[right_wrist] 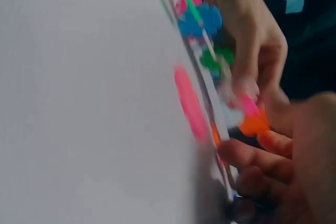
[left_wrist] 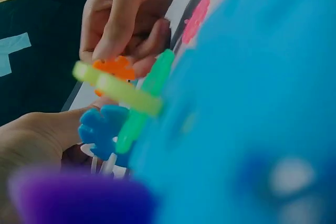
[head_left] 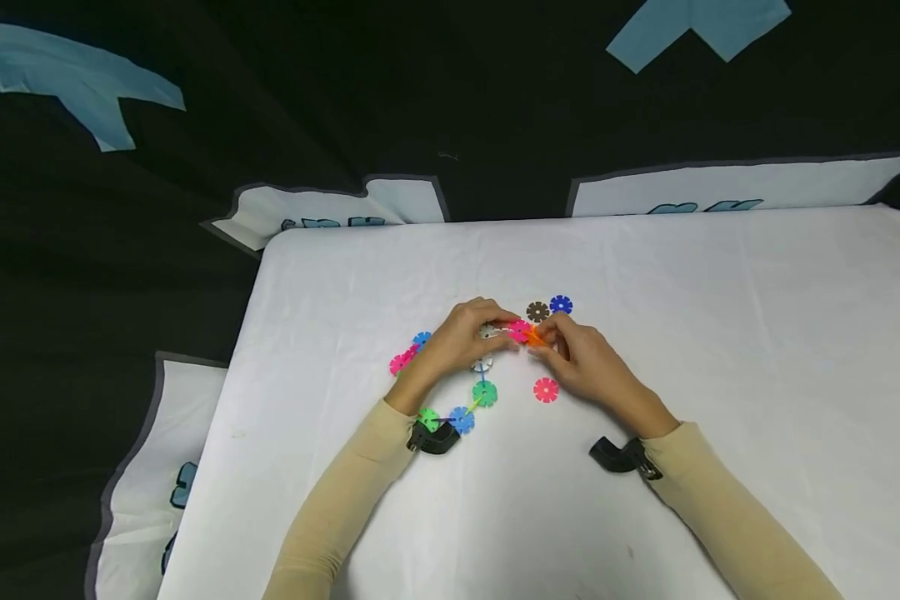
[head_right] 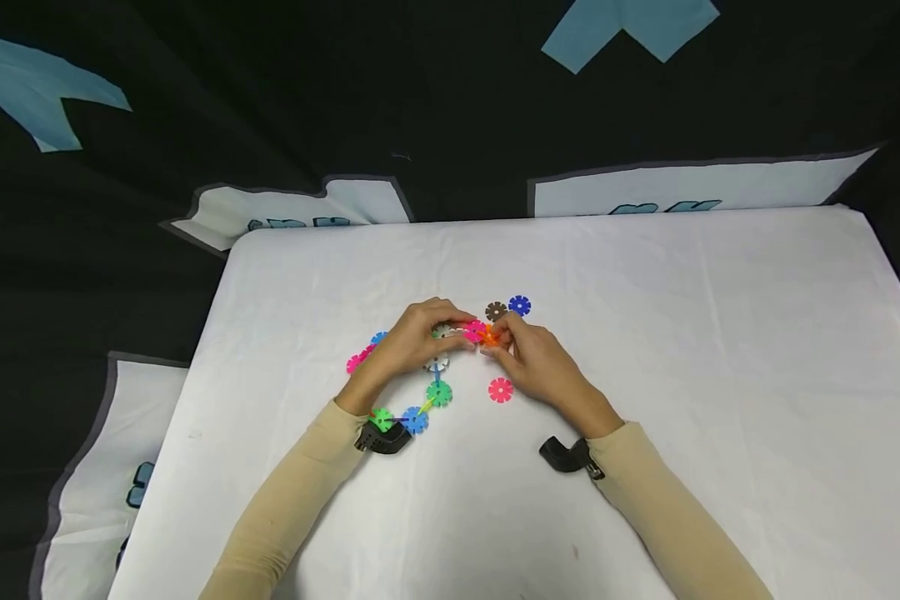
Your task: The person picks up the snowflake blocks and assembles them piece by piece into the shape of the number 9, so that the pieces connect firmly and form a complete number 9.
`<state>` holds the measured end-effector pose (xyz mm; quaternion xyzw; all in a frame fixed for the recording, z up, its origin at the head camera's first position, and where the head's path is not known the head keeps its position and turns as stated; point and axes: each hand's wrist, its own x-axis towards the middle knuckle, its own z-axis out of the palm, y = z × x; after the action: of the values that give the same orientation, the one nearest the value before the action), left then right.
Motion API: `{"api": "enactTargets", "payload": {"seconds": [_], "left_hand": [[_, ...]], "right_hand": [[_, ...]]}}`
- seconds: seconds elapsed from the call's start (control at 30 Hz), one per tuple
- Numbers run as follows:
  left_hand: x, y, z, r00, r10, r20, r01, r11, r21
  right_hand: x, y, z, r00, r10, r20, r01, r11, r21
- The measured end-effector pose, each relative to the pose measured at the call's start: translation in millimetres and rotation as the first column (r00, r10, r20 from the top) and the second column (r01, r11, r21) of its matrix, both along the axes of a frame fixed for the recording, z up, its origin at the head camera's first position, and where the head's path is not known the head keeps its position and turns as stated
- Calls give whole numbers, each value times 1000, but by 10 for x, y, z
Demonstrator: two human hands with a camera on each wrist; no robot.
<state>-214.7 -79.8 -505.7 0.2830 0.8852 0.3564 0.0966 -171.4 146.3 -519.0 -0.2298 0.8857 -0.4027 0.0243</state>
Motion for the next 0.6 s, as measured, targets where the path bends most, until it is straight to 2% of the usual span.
{"api": "enactTargets", "payload": {"seconds": [0.1, 0.2, 0.33, 0.47, 0.6], "left_hand": [[-12, -15, 10, 1000, 13, 2, -13, 999, -39], [-8, -16, 6, 1000, 21, -4, -21, 997, -78], [-1, -25, 14, 999, 35, -10, -35, 994, -106], [-7, -27, 5, 999, 29, -22, -31, 992, -122], [-20, -20, -6, 999, 19, -46, -25, 991, -130]], "right_hand": [[3, 89, 58, 995, 48, 92, -57, 994, 98], [46, 148, 83, 982, 125, 142, -150, 971, 187], [82, 122, 94, 974, 203, 99, -222, 941, 254], [102, 85, 104, 975, 208, 81, -222, 937, 270], [96, 94, 117, 986, 143, 88, -162, 946, 280]]}}
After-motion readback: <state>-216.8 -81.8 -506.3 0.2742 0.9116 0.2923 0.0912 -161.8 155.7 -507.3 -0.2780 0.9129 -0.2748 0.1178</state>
